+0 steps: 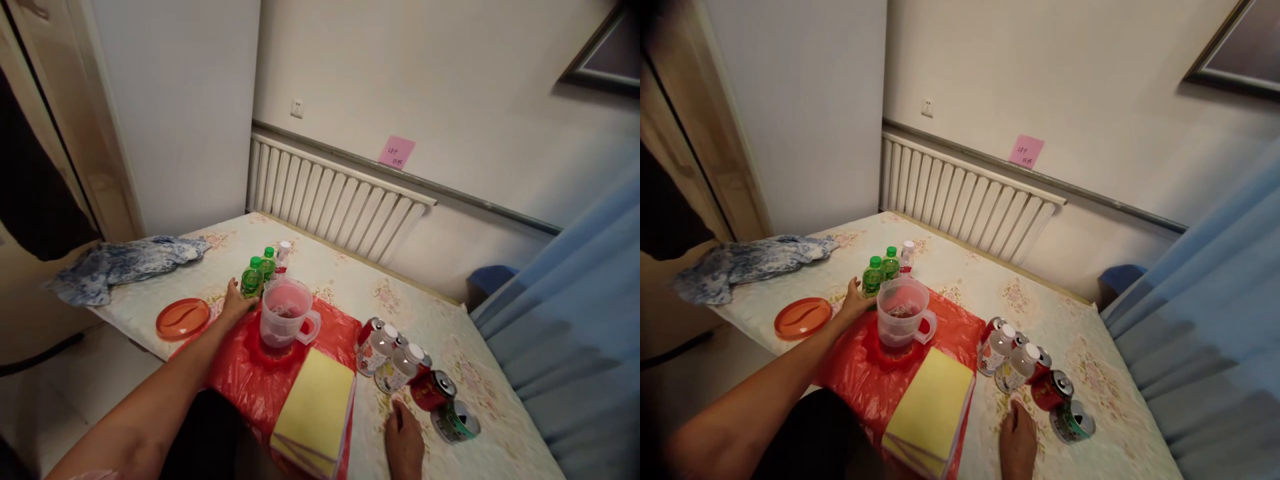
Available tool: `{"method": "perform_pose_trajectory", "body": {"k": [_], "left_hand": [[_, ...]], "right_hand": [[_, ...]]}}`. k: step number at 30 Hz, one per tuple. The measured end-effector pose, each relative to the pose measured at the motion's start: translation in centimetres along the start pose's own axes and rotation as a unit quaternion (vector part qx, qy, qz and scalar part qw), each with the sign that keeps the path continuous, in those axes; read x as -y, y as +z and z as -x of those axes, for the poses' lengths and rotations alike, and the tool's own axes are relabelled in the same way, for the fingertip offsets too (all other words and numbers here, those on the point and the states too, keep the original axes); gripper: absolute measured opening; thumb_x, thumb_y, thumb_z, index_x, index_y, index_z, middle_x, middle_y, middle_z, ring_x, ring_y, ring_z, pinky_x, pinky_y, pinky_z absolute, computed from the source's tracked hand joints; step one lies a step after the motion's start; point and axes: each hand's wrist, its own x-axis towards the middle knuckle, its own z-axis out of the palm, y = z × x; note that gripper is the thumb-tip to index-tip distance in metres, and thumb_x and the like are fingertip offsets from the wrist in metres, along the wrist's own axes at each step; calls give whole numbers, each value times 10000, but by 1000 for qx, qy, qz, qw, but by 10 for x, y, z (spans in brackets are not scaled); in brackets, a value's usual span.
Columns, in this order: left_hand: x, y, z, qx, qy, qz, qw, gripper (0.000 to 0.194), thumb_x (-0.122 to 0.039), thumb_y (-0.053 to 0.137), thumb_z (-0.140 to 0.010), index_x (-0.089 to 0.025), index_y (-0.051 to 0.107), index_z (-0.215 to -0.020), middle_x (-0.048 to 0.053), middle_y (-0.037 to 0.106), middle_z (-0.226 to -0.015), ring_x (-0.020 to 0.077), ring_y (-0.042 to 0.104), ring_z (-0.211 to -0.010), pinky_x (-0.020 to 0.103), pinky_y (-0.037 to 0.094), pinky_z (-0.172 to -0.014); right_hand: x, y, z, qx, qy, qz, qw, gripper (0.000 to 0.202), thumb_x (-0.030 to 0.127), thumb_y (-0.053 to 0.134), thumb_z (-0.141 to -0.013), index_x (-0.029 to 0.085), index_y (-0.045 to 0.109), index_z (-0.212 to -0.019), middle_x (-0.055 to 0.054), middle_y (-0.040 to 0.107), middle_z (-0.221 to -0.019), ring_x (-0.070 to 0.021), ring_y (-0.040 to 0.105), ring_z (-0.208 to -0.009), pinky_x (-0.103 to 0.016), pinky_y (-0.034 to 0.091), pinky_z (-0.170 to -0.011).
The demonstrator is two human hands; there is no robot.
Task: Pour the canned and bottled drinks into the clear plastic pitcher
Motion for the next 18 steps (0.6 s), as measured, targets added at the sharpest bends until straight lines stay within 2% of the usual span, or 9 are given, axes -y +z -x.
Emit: {"method": "perform_pose_trajectory", "body": {"k": [3, 7, 12, 18], "left_hand": [[-4, -1, -7, 21, 2, 9, 1000, 949, -234, 803, -514, -133, 345, -1339, 172, 544, -1336, 295, 562, -1194, 377, 463, -970], [-16, -2, -9, 41, -1, 12, 999, 757, -254, 794, -520, -157, 485, -1204, 94, 681, -1125, 269, 640, -1033, 339, 506, -855], [-31, -7, -2, 41, -19, -1, 999, 538, -287, 791, -518, -156, 579, -994, 52, 728, -881, 279, 661, -904, 331, 506, -752], [-43, -28, 14, -4, -39, -23, 999, 532, -355, 780, -546, -141, 555, -978, 84, 709, -921, 266, 651, -909, 323, 493, -742]], "right_hand": [[-1, 1, 0, -1, -9, 4, 1000, 498, 380, 397, -819, 79, 671, -1107, -202, 683, -1148, -339, 607, -1084, -459, 427, -991], [0, 1, -1, -9, -8, 8, 1000, 484, 378, 399, -818, 80, 681, -1073, -209, 689, -1115, -339, 612, -1051, -457, 446, -959], [1, 0, 0, -10, -6, 7, 1000, 485, 369, 399, -808, 80, 684, -1074, -202, 691, -1114, -336, 603, -1058, -451, 439, -964], [3, -1, -1, -12, -10, -2, 1000, 478, 356, 403, -798, 79, 683, -1067, -206, 692, -1108, -333, 609, -1048, -453, 444, -954]]}}
